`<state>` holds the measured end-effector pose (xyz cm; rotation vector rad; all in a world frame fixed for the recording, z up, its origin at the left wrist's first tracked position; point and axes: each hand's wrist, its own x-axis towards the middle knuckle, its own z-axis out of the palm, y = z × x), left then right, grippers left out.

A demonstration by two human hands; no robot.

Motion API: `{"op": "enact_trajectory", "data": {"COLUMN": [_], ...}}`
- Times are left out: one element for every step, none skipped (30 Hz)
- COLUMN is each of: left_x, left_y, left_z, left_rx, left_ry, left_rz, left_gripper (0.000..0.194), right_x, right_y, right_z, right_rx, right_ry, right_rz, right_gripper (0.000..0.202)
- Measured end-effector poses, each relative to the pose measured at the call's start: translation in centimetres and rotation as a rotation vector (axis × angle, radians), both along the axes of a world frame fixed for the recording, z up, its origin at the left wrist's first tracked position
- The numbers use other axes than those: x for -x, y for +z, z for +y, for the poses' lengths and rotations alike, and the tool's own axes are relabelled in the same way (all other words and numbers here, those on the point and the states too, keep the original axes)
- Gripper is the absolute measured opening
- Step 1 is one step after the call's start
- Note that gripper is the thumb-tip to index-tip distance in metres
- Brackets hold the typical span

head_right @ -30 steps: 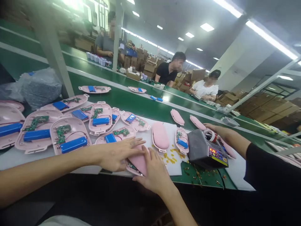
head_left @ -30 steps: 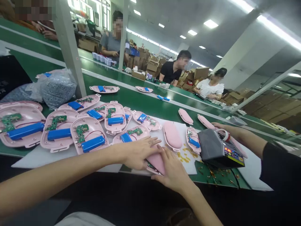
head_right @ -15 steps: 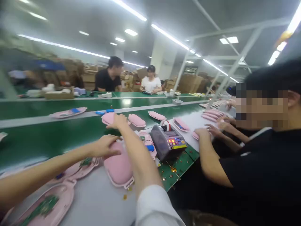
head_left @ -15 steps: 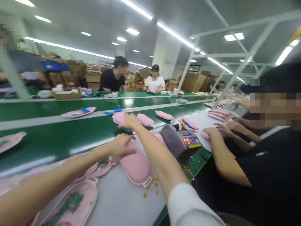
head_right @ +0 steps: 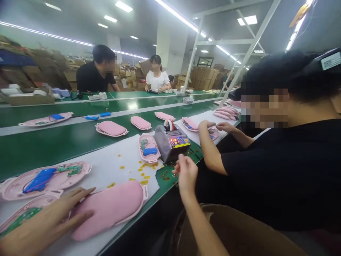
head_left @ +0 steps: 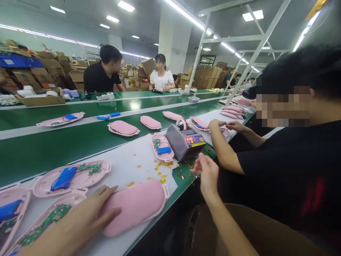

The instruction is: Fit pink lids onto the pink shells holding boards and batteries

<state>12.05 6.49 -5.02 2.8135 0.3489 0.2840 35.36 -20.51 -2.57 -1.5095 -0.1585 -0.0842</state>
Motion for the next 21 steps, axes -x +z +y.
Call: {"op": "enact_trajectory", "data": {"left_x": [0.2, 0.4, 0.5, 0.6, 0.7, 0.8, 0.8, 0.9, 1.0, 1.1, 1.3, 1.4, 1.7, 2.0, 2.3, 2.7, 3.0, 3.4, 3.7, 3.9, 4.1], "left_y": [0.4, 0.8, 1.3, 1.6, 1.8, 1.9, 1.9, 1.9, 1.9, 1.9, 2.1, 2.4, 2.8, 3.1, 3.5, 3.9, 4.2, 4.4, 4.6, 4.9, 5.1], "left_z": [-0.3, -0.6, -0.8, -1.0, -1.1, -1.2, -1.4, -1.7, -2.1, -2.6, -3.1, -3.7, -4.2, -4.7, -5.2, -5.6, -5.9, -6.1, -6.3, -6.4, -6.5], "left_rx": [0.046, 0.089, 0.126, 0.150, 0.169, 0.189, 0.219, 0.258, 0.302, 0.345, 0.377, 0.386, 0.373, 0.343, 0.309, 0.277, 0.246, 0.215, 0.180, 0.141, 0.101], "left_ry": [0.019, 0.048, 0.080, 0.124, 0.170, 0.209, 0.245, 0.280, 0.314, 0.344, 0.363, 0.376, 0.381, 0.387, 0.393, 0.393, 0.385, 0.371, 0.354, 0.335, 0.320], "left_rz": [0.014, 0.018, 0.014, -0.006, -0.035, -0.070, -0.110, -0.150, -0.184, -0.204, -0.204, -0.194, -0.178, -0.158, -0.134, -0.100, -0.055, -0.002, 0.052, 0.105, 0.147], "left_gripper": [0.045, 0.047, 0.048, 0.049, 0.050, 0.050, 0.051, 0.052, 0.052, 0.053, 0.053, 0.052, 0.051, 0.050, 0.050, 0.051, 0.052, 0.052, 0.051, 0.050, 0.050], "right_x": [-1.1, -2.3, -3.4, -4.2, -4.9, -5.4, -5.6, -5.7, -5.8, -5.8, -5.9, -6.0, -6.3, -6.6, -6.9, -7.1, -7.0, -6.5, -5.7, -4.3, -2.6], "right_y": [-0.7, -1.3, -1.8, -2.1, -2.2, -2.2, -2.0, -1.8, -1.6, -1.5, -1.4, -1.4, -1.5, -1.7, -1.9, -2.2, -2.4, -2.5, -2.5, -2.5, -2.3], "right_z": [-2.0, -3.2, -3.7, -3.6, -3.2, -2.7, -2.1, -1.7, -1.5, -1.5, -1.7, -1.9, -2.3, -2.7, -3.1, -3.5, -3.8, -4.0, -4.1, -4.0, -3.8], "right_rx": [-0.069, -0.118, -0.152, -0.179, -0.204, -0.225, -0.240, -0.249, -0.253, -0.252, -0.248, -0.240, -0.228, -0.213, -0.197, -0.183, -0.171, -0.160, -0.145, -0.116, -0.064], "right_ry": [-0.059, -0.072, -0.047, -0.008, 0.024, 0.045, 0.050, 0.045, 0.045, 0.048, 0.054, 0.057, 0.061, 0.067, 0.068, 0.064, 0.056, 0.048, 0.048, 0.062, 0.102], "right_rz": [0.134, 0.239, 0.309, 0.347, 0.364, 0.369, 0.371, 0.373, 0.378, 0.383, 0.390, 0.398, 0.403, 0.407, 0.406, 0.398, 0.376, 0.333, 0.266, 0.179, 0.069], "right_gripper": [0.054, 0.054, 0.053, 0.052, 0.049, 0.046, 0.041, 0.035, 0.029, 0.023, 0.019, 0.017, 0.017, 0.018, 0.020, 0.022, 0.025, 0.027, 0.030, 0.032, 0.032]}}
